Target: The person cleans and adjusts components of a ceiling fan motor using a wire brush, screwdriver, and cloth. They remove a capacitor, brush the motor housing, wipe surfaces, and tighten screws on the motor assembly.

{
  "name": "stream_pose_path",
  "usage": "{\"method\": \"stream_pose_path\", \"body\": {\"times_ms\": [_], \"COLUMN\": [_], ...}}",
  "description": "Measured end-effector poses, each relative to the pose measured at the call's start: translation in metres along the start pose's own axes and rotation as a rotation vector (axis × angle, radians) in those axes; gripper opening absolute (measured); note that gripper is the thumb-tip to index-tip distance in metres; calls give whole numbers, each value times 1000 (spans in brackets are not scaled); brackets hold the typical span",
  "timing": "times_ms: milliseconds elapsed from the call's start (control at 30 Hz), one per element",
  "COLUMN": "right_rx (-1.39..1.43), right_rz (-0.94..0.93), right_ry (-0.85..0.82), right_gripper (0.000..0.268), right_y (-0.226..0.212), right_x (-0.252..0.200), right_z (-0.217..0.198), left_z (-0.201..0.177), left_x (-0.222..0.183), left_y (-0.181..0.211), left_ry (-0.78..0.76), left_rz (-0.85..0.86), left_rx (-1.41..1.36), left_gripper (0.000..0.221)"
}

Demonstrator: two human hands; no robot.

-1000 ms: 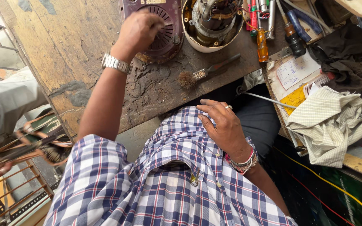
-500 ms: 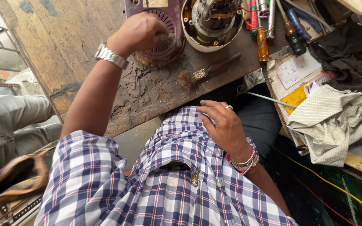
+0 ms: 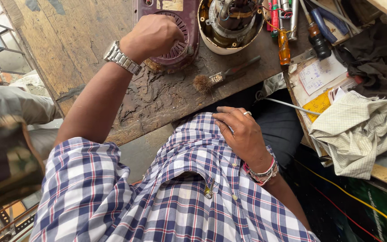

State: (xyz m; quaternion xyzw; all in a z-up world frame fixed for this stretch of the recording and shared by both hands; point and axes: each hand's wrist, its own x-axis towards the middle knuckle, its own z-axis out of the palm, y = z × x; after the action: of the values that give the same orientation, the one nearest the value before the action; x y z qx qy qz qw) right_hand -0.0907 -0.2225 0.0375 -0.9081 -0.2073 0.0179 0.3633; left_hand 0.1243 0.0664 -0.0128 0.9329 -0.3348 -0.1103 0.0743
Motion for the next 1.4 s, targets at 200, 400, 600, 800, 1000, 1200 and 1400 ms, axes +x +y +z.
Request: {"method": "stream_pose_path", "body": {"times_ms": [200, 400, 600, 800, 1000, 1200, 1400], "right_rx": [-7, 2, 1, 111, 1136, 1166, 1109], "right_rz": [4, 10, 4, 11, 465, 592, 470], "right_ry": [-7, -16, 25, 95, 186, 277, 231], "right_gripper": [17, 18, 18, 24, 40, 37, 36], "right_y": [0, 0, -1, 13, 42, 68, 70], "right_x": [-2, -2, 0, -5, 9, -5, -8], "right_z": [1, 0, -8, -5, 31, 39, 49], "left_z": [-5, -3, -19, -29, 37, 71, 73], "left_x": [0, -3, -33, -66, -47, -24, -17], "left_y": [2, 6, 17, 93, 209, 231, 231], "left_ry": [-317, -266, 57, 588, 656, 585, 616], "left_rz": [-95, -71, -114, -263, -316, -480, -521], "left_rx": [179, 172, 289, -268, -1852, -2276, -2353], "left_gripper": [30, 27, 11, 17, 44, 54, 55]}}
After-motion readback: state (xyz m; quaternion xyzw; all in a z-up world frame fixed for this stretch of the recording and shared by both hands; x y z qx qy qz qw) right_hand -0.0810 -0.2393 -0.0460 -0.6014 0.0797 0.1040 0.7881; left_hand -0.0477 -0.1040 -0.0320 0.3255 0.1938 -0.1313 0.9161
